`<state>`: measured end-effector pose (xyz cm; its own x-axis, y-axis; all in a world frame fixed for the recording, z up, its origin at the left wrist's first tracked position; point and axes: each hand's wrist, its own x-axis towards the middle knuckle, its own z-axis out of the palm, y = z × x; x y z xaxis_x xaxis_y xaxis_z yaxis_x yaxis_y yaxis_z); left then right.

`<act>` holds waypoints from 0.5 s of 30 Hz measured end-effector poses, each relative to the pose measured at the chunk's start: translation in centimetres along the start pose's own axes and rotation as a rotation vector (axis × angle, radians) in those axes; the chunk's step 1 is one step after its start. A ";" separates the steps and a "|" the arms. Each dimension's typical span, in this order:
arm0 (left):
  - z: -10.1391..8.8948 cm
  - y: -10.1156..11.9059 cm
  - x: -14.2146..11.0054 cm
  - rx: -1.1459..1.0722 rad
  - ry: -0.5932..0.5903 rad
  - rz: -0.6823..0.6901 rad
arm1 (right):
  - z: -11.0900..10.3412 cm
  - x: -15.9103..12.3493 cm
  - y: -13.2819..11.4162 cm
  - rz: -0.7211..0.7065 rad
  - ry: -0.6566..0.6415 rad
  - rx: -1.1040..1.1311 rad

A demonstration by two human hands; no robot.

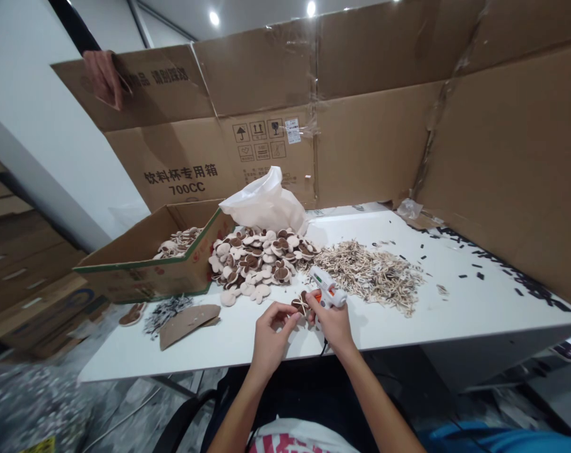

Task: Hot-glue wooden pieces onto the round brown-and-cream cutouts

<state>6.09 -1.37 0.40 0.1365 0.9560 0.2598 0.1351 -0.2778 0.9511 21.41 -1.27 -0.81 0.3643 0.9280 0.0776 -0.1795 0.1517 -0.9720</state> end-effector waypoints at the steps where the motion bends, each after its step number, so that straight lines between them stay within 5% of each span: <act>1: 0.0 0.0 0.0 0.005 0.003 0.011 | 0.0 0.0 -0.1 0.002 -0.005 0.003; 15: 0.0 0.4 -0.2 -0.061 0.009 -0.033 | 0.0 -0.1 -0.3 0.038 -0.010 0.041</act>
<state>6.16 -1.67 0.70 0.1240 0.9655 0.2291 0.0790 -0.2397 0.9676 21.44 -1.36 -0.49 0.3477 0.9366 0.0430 -0.2300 0.1297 -0.9645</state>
